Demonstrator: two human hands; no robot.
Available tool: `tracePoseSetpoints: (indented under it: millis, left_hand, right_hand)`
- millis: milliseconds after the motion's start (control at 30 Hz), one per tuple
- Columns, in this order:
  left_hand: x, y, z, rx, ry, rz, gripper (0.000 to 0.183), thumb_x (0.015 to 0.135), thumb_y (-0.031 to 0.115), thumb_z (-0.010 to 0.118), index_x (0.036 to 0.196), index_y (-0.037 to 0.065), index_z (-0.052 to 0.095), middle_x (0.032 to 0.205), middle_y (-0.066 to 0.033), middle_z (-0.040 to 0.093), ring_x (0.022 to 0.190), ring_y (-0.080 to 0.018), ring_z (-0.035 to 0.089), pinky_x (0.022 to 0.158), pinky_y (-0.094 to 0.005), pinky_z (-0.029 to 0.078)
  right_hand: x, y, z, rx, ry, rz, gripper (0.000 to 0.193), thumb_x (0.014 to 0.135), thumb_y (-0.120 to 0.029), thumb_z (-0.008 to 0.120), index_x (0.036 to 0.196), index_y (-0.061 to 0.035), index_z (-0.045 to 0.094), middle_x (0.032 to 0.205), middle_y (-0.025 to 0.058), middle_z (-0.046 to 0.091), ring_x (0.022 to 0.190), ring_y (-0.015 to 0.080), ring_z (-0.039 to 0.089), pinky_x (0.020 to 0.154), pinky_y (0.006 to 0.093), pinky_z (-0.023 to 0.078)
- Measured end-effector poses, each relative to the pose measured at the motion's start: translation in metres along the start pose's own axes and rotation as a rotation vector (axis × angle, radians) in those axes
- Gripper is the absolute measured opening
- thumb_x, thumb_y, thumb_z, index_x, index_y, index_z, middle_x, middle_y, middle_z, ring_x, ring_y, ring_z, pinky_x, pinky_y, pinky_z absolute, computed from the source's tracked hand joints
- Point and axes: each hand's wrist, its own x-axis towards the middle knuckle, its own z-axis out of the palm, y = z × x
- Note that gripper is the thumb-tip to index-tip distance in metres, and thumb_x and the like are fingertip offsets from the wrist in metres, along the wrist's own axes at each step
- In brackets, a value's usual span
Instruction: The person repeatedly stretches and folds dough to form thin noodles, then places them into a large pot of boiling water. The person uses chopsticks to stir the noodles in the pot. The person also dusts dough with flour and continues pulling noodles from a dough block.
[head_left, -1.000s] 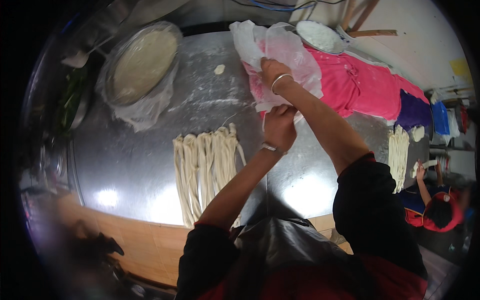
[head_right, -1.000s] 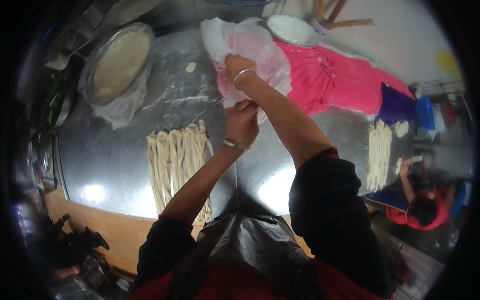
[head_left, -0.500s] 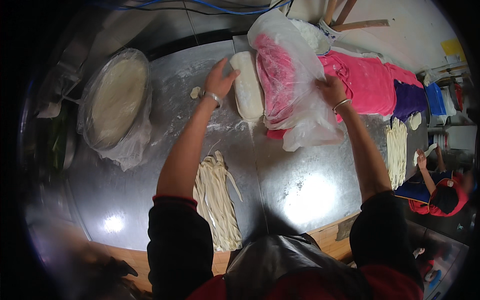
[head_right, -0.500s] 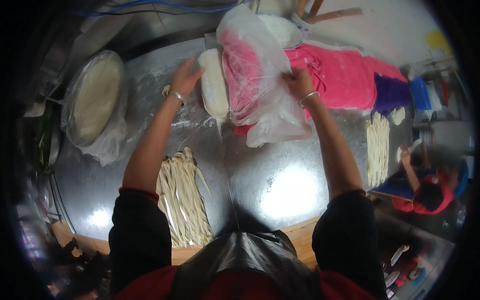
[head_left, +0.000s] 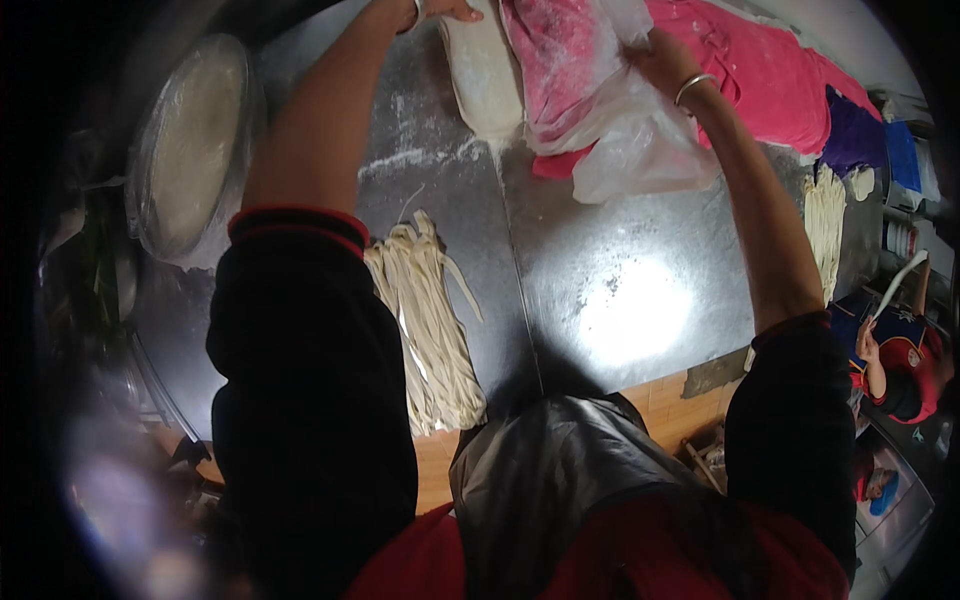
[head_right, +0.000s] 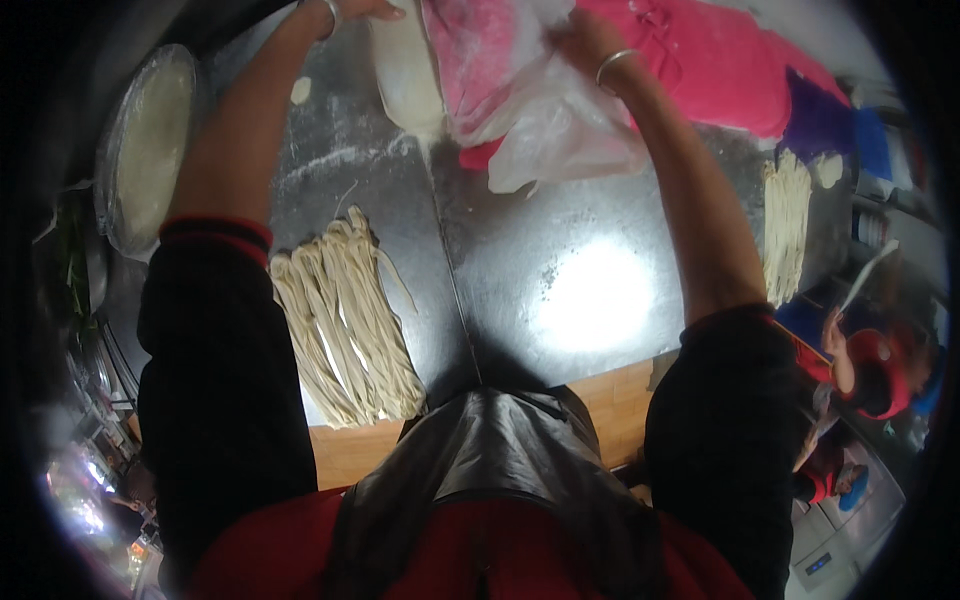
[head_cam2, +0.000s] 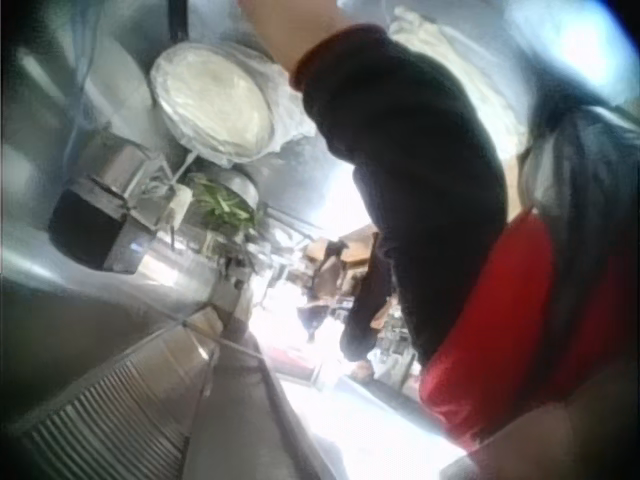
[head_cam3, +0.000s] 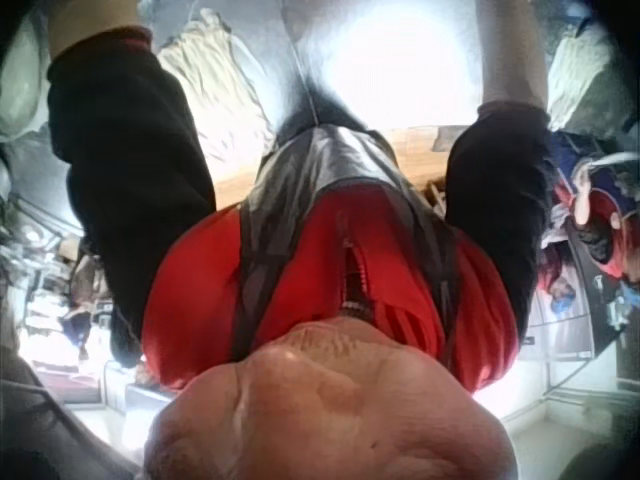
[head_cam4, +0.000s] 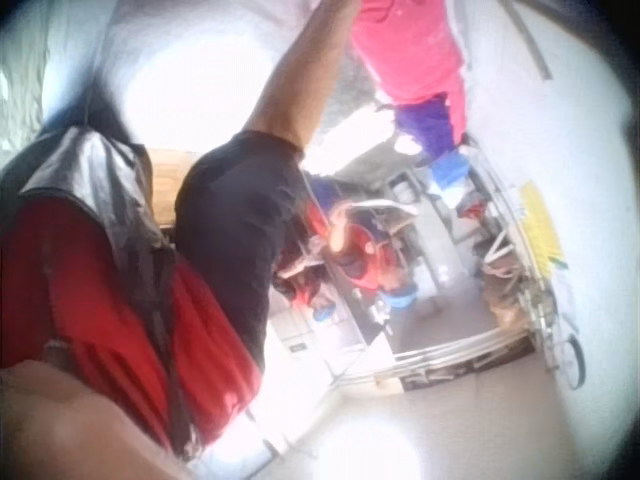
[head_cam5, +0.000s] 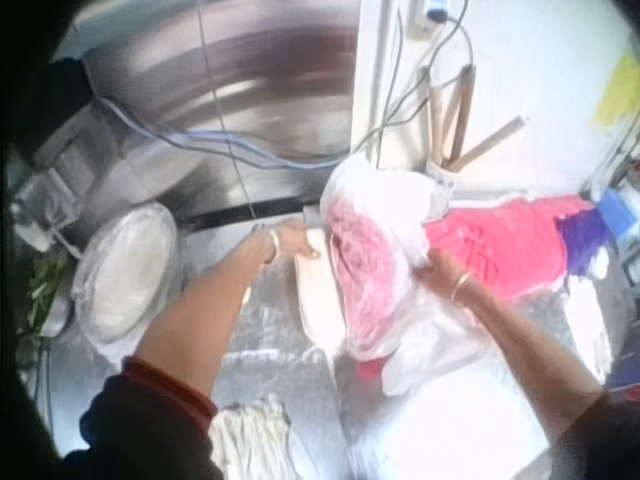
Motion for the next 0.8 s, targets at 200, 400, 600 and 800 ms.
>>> tracePoseSetpoints:
  millis: [200, 400, 600, 800]
  left_hand:
    - [-0.017, 0.035, -0.024, -0.945, 0.206, -0.452, 0.054, 0.057, 0.005, 0.082, 0.108, -0.002, 0.065, 0.101, -0.0178, 0.067, 0.097, -0.0276, 0.062, 0.084, -0.0374, 0.047]
    - [-0.037, 0.063, -0.009, -1.065, 0.563, -0.267, 0.054, 0.068, 0.001, 0.073, 0.119, 0.002, 0.056, 0.102, -0.0080, 0.065, 0.093, -0.0214, 0.061, 0.081, -0.0332, 0.050]
    - [-0.091, 0.102, -0.029, -1.034, 0.754, -0.217, 0.057, 0.059, 0.001, 0.080, 0.110, 0.005, 0.056, 0.102, -0.0069, 0.064, 0.092, -0.0173, 0.062, 0.080, -0.0301, 0.051]
    - [-0.261, 0.216, -0.051, -1.186, 0.860, 0.119, 0.056, 0.060, -0.003, 0.083, 0.105, 0.006, 0.052, 0.116, -0.0127, 0.056, 0.103, -0.0219, 0.057, 0.090, -0.0361, 0.051]
  right_hand:
    - [0.006, 0.009, 0.001, -0.151, -0.022, -0.027, 0.040, 0.083, -0.037, 0.066, 0.091, 0.0019, 0.060, 0.090, 0.0249, 0.064, 0.088, 0.0409, 0.061, 0.075, 0.0439, 0.047]
    - [-0.010, -0.023, -0.007, -0.063, 0.006, 0.036, 0.038, 0.085, -0.031, 0.063, 0.101, 0.0025, 0.058, 0.093, 0.0258, 0.064, 0.093, 0.0412, 0.061, 0.079, 0.0455, 0.047]
    - [-0.017, -0.039, -0.018, -0.117, 0.003, 0.059, 0.040, 0.086, -0.032, 0.058, 0.104, 0.0031, 0.057, 0.094, 0.0269, 0.064, 0.092, 0.0424, 0.061, 0.080, 0.0462, 0.048]
    - [-0.035, -0.093, -0.005, 0.010, 0.178, -0.076, 0.034, 0.085, -0.021, 0.059, 0.109, 0.0015, 0.055, 0.085, 0.0261, 0.064, 0.081, 0.0403, 0.063, 0.072, 0.0460, 0.050]
